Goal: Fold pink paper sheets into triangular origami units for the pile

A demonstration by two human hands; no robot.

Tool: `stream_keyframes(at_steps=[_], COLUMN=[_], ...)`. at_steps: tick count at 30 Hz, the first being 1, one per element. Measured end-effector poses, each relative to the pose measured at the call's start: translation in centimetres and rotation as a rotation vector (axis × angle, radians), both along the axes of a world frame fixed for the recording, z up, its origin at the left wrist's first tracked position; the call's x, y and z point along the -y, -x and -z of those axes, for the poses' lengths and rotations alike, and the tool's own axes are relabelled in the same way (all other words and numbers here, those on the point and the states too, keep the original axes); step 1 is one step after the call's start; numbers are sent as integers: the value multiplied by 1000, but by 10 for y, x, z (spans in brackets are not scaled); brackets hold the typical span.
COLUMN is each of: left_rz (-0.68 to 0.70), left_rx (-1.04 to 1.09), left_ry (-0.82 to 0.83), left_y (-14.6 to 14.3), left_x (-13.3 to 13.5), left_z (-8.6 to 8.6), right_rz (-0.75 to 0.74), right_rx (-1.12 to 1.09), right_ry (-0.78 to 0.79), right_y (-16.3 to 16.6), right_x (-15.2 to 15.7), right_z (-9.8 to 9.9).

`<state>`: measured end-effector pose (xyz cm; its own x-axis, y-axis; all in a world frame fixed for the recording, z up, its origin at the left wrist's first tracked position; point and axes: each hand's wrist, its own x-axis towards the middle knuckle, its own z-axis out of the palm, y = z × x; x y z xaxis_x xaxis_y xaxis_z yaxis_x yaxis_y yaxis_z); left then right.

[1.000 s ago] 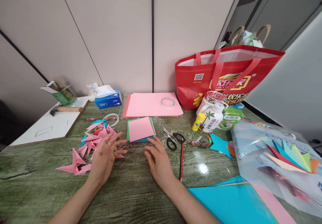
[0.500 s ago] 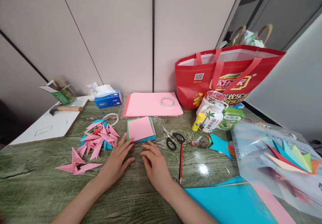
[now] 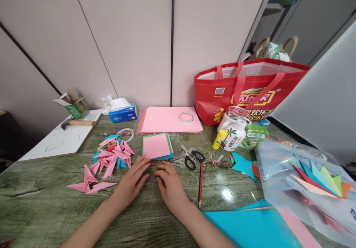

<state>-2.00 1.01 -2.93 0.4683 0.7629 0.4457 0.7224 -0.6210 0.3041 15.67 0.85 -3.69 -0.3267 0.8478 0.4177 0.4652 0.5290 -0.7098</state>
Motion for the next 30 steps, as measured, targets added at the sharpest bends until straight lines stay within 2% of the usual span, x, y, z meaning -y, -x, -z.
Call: stream_keyframes(at_steps=[9, 14, 21, 26, 30], left_rz=[58, 33, -55, -149, -167], left_rx=[-245, -357, -381, -320, -248], left_ry=[-97, -164, -156, -139, -139], left_y=[-3, -9, -9, -10, -7], left_x=[10, 11, 12, 13, 9], left_z=[-3, -5, -3, -9, -5], right_rz=[-41, -31, -10, -30, -40], right_rx=[182, 249, 268, 229, 192], right_ry=[-36, -70, -49, -16, 15], right_y=[3, 4, 2, 1, -1], right_x=[0, -1, -3, -4, -4], right_z=[1, 2, 6, 4, -1])
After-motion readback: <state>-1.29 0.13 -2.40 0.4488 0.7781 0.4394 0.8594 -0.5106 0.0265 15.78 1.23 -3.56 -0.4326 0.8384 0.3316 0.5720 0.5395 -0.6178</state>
